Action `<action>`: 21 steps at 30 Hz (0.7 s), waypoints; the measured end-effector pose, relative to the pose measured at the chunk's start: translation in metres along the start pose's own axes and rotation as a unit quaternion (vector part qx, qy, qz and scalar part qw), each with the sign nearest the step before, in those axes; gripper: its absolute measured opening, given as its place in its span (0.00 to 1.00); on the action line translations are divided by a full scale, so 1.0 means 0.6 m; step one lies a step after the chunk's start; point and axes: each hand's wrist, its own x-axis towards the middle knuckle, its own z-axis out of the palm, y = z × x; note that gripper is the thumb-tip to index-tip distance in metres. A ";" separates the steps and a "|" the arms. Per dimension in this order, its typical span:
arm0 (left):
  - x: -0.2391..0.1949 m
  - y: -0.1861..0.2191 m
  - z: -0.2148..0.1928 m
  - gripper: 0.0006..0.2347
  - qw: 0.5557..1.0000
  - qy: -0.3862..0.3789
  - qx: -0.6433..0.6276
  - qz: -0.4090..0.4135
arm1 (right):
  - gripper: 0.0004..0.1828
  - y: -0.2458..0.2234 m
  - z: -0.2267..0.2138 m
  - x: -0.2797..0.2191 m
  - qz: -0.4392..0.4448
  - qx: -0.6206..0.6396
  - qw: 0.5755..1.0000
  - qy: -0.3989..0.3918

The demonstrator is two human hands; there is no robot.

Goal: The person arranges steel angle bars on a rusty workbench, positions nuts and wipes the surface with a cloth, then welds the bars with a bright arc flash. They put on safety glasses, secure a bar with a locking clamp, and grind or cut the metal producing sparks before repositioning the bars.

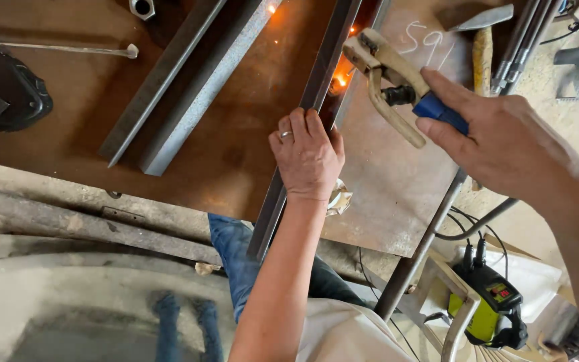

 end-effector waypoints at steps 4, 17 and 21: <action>0.000 0.000 -0.001 0.16 1.000 -0.011 -0.002 -0.006 | 0.37 -0.022 -0.012 0.001 0.098 -0.013 0.991 -0.092; -0.018 -0.005 0.029 0.17 1.000 0.018 0.011 0.002 | 0.21 0.071 0.090 -0.001 0.009 0.134 0.985 -0.112; -0.021 -0.007 0.034 0.16 1.000 -0.003 0.018 -0.001 | 0.21 0.049 0.081 0.001 0.010 0.153 0.982 -0.111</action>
